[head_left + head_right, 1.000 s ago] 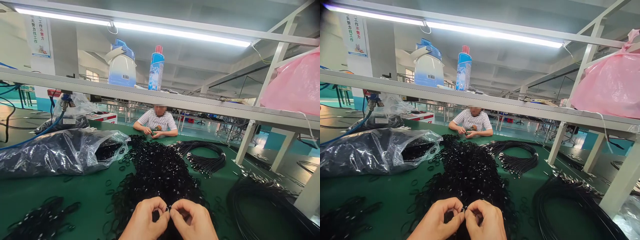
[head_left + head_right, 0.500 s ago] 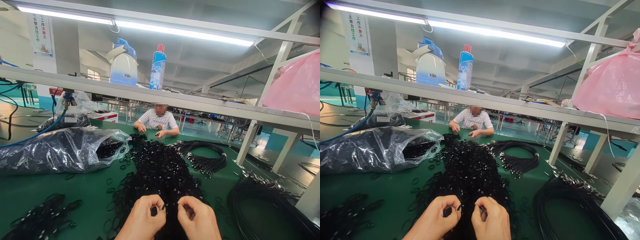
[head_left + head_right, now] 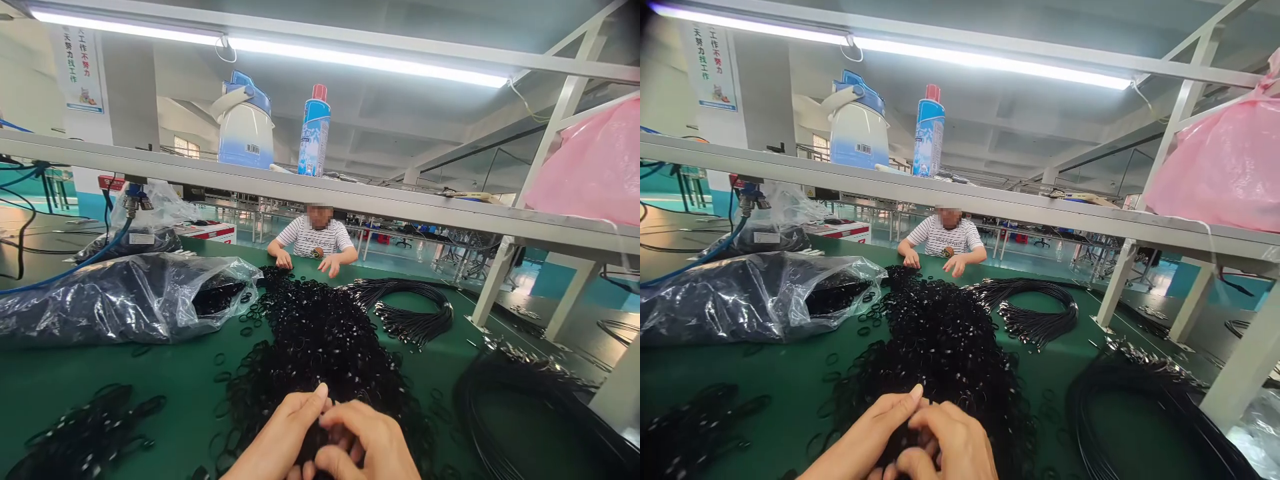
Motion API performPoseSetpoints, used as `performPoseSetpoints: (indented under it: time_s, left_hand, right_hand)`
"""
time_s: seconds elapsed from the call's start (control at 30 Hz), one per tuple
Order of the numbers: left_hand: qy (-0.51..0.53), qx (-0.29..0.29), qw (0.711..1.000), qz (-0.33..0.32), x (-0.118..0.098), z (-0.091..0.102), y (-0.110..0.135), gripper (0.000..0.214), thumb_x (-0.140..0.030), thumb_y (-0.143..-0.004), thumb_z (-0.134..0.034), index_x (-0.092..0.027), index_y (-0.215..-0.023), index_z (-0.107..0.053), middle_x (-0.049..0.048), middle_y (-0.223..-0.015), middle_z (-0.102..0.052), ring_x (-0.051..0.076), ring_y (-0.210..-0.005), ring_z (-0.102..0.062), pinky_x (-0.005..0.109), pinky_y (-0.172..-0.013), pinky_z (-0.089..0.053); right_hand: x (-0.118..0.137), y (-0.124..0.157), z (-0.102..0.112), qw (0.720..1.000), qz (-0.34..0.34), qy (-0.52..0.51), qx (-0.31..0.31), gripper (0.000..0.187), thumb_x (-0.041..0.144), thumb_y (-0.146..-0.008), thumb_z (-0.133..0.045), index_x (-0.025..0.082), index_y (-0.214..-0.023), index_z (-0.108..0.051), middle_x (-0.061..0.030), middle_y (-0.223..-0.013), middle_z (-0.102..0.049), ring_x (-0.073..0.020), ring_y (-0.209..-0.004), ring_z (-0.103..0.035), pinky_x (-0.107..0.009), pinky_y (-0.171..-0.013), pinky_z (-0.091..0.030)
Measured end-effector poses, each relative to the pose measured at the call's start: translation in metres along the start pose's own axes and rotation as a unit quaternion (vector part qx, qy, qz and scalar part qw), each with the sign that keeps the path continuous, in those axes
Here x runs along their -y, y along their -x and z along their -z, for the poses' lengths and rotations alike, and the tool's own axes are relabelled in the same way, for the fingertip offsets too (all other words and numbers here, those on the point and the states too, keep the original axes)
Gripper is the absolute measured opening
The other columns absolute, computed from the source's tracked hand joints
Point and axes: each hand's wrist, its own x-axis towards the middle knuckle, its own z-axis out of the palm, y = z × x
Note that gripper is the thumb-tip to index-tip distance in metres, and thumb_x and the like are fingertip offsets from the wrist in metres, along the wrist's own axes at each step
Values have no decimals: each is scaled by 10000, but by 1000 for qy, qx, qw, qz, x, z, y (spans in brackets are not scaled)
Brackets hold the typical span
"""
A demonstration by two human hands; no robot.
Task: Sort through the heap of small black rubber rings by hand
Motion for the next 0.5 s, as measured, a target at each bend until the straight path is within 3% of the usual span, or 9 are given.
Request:
performPoseSetpoints:
  time_s: [0.17, 0.37, 0.5]
  left_hand:
    - [-10, 79, 995, -63, -4, 2, -2, 519, -616, -792, -441, -116, -820, -576, 54, -733, -639, 34, -406, -414, 134, -335, -186]
    - [3, 92, 994, -55, -4, 6, -5, 396, -504, -792, -527, -113, -778, -586, 55, -754, -649, 17, -386, -396, 129, -319, -175]
    - [-5, 83, 995, -57, -5, 4, -3, 448, -540, -798, -497, -105, -805, -603, 72, -696, -665, 18, -371, -377, 126, -318, -139]
  right_hand:
    - [-11, -5, 6, 993, -55, -97, -39, 154, 261, -780, -525, 201, -753, -663, -15, -653, -673, -153, -561, -611, -213, -518, -429]
    - [-21, -10, 15, 986, -76, -147, -17, 199, 319, -754, -555, 153, -785, -660, -51, -686, -652, -162, -597, -569, -231, -527, -425]
    - [-23, -10, 8, 983, -89, -149, -59, 206, 343, -719, -569, 159, -747, -660, -21, -612, -592, -142, -553, -505, -227, -504, -388]
